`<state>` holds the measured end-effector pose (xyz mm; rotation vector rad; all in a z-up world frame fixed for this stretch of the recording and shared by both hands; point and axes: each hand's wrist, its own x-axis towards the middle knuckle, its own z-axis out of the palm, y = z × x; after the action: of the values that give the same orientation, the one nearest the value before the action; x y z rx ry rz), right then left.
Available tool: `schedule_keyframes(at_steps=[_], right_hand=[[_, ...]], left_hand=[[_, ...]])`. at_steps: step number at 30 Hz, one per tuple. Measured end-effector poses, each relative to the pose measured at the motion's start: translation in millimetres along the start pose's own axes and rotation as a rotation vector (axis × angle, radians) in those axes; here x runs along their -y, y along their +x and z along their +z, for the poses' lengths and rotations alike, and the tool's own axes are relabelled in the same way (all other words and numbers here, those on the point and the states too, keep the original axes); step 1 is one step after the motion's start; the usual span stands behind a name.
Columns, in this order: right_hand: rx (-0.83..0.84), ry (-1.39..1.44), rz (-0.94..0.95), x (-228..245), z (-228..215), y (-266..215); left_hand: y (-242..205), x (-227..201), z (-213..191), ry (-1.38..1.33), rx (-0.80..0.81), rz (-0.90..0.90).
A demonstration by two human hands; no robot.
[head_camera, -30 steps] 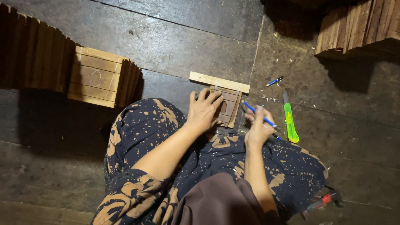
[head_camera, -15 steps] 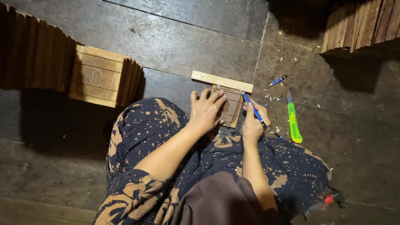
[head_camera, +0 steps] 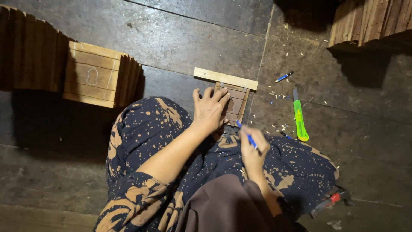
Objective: Tracing a decorative shape onto small wooden blocks using a template and a pen in a workshop environment.
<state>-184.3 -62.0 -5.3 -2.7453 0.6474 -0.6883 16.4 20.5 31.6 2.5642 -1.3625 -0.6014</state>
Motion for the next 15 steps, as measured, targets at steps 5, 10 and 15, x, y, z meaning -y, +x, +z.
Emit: schedule_keyframes(at_steps=[5,10,15], right_hand=[[0.018,0.527,0.582,39,-34,5],[-0.182,0.614,0.601,10,-6,45],[-0.321,0.786,0.580,-10,37,66]], left_hand=[[-3,0,0,-0.012,-0.002,-0.004],[1,1,7,-0.004,-0.017,-0.002],[-1,1,5,-0.014,-0.023,-0.009]])
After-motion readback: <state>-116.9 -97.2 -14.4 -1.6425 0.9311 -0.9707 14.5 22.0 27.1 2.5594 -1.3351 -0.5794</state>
